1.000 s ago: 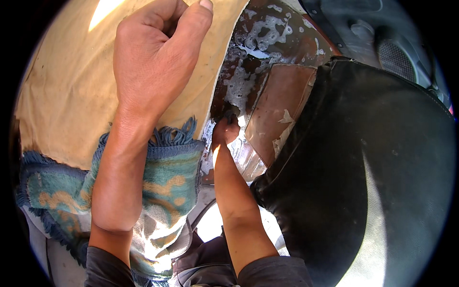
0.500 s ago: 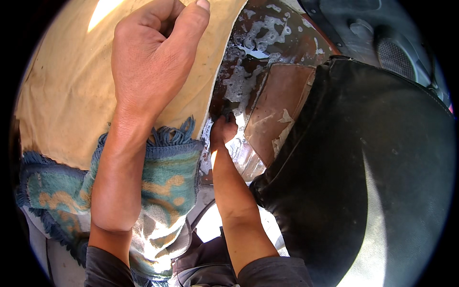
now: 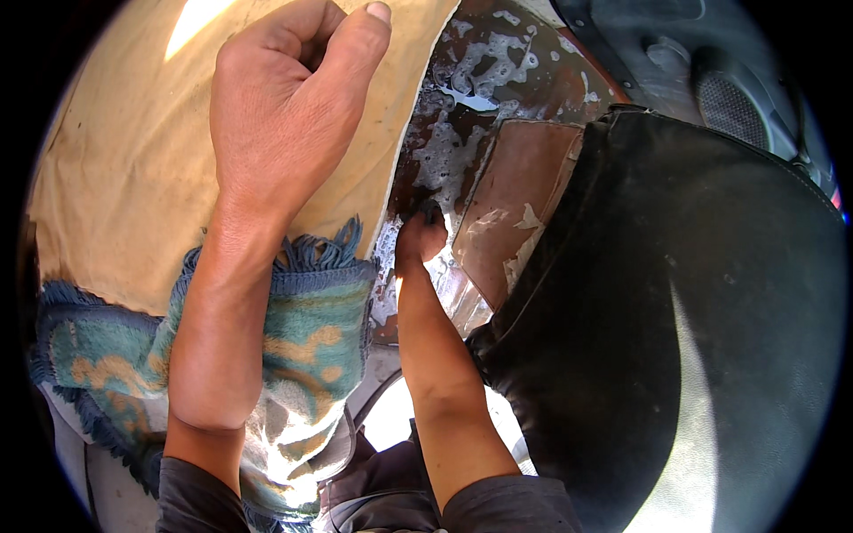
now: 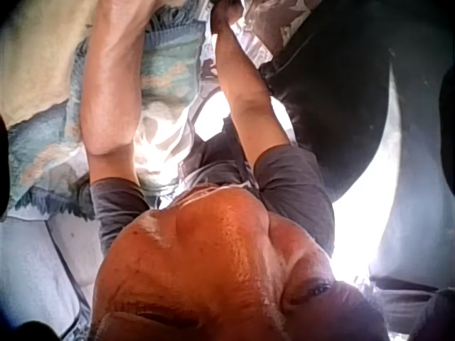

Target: The person scrapes and wipes the floor area behind the front passenger seat of a car using a scraper tool and a cloth. They remove debris and residue from the carpet and surrounding trim, then wipe the cleaned area with a cloth.

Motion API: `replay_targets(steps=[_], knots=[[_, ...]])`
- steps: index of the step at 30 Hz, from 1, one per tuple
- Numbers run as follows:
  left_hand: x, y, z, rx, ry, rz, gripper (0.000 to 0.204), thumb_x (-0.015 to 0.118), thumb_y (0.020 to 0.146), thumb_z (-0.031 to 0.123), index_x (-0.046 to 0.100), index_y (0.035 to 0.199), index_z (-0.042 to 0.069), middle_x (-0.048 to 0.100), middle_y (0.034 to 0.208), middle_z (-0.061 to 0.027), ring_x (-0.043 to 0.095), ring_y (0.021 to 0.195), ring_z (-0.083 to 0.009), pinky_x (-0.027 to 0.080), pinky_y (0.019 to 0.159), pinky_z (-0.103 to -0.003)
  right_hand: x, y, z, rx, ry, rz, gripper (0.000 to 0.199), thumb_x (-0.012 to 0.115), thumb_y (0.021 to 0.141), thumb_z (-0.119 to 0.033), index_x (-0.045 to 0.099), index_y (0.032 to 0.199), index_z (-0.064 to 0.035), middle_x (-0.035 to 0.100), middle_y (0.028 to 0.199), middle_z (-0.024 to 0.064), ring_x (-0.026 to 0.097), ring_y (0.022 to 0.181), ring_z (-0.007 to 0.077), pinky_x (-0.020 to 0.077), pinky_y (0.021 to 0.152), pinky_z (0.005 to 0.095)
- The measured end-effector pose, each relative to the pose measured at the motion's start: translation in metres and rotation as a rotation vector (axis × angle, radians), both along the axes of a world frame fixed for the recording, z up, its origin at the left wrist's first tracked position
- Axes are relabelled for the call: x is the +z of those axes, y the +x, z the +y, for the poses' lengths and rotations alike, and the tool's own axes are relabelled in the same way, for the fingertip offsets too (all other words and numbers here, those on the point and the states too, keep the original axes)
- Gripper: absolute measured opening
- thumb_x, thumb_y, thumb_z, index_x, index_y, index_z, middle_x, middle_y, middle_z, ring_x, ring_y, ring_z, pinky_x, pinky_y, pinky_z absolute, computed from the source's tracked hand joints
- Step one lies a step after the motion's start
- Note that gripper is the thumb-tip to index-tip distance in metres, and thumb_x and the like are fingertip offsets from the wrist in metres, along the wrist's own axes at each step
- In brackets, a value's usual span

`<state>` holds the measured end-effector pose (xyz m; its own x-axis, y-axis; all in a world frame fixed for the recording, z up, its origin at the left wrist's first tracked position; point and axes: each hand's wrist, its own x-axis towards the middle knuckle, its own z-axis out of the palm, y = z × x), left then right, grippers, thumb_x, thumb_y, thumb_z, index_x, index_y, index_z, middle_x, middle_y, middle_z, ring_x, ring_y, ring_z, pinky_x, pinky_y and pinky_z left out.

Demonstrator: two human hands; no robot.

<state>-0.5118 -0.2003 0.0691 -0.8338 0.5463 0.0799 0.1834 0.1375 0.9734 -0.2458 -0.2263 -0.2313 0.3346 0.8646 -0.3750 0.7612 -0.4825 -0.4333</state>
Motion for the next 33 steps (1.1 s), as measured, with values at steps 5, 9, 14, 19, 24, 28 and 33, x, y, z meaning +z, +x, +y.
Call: replay_targets(steps=[5,9,14,19,24,28,33], knots=[[0.004,-0.002,-0.001,-0.008,0.014,-0.061,0.035,0.065,0.092,0.011,0.055,0.062,-0.004,0.049,0.052,-0.0018,0.042,0.051,-0.0055,0.032,0.044,-0.028,-0.006,-0.002,0.006,0.019,0.036,0.025,0.044,0.061,0.080,-0.020,0.072,0.119,-0.0051,0.072,0.114,0.0204,0.070,0.102,0.0375,0.0540,0.091,0.0433],[0.004,-0.001,0.000,-0.005,0.002,-0.044,0.034,0.065,0.092,0.011,0.056,0.062,-0.004,0.049,0.052,-0.0017,0.042,0.052,-0.0055,0.033,0.044,-0.028,-0.016,0.006,0.006,0.024,0.080,0.097,0.043,0.062,0.079,-0.022,0.073,0.118,-0.0063,0.072,0.112,0.0204,0.070,0.101,0.0377,0.0543,0.089,0.0438],[0.005,-0.003,-0.002,-0.018,0.034,-0.113,0.034,0.065,0.092,0.011,0.056,0.063,-0.004,0.050,0.052,-0.0016,0.043,0.052,-0.0055,0.033,0.045,-0.028,0.001,-0.002,-0.001,0.006,0.001,0.032,0.043,0.061,0.079,-0.024,0.073,0.117,-0.0068,0.073,0.108,0.0210,0.070,0.098,0.0385,0.0548,0.087,0.0452],[0.004,-0.001,0.000,-0.015,0.023,-0.078,0.033,0.065,0.092,0.011,0.056,0.064,-0.004,0.050,0.053,-0.0020,0.043,0.052,-0.0054,0.033,0.045,-0.028,-0.004,-0.005,-0.012,0.057,0.023,-0.079,0.044,0.060,0.077,-0.023,0.073,0.115,-0.0038,0.073,0.103,0.0238,0.070,0.093,0.0416,0.0547,0.085,0.0473],[0.003,-0.002,-0.001,-0.025,0.022,-0.029,0.032,0.065,0.092,0.010,0.056,0.064,-0.005,0.050,0.053,-0.0024,0.043,0.052,-0.0052,0.033,0.045,-0.028,-0.005,0.000,-0.023,0.127,0.078,-0.051,0.046,0.060,0.077,-0.023,0.071,0.113,0.0028,0.072,0.102,0.0272,0.070,0.093,0.0427,0.0543,0.086,0.0471],[0.002,0.000,0.000,-0.019,0.034,-0.067,0.033,0.065,0.092,0.011,0.056,0.064,-0.004,0.050,0.053,-0.0014,0.043,0.053,-0.0046,0.033,0.045,-0.027,0.006,0.007,-0.041,0.156,0.179,0.115,0.047,0.060,0.079,-0.025,0.069,0.112,0.0075,0.071,0.100,0.0282,0.071,0.093,0.0411,0.0548,0.086,0.0450],[-0.003,0.004,0.006,-0.006,0.059,-0.061,0.034,0.064,0.093,0.011,0.055,0.063,-0.003,0.049,0.054,0.0003,0.042,0.053,-0.0039,0.032,0.045,-0.026,-0.011,0.059,-0.087,0.185,0.228,0.180,0.047,0.061,0.079,-0.021,0.068,0.114,0.0091,0.072,0.101,0.0266,0.071,0.094,0.0400,0.0548,0.089,0.0428]])
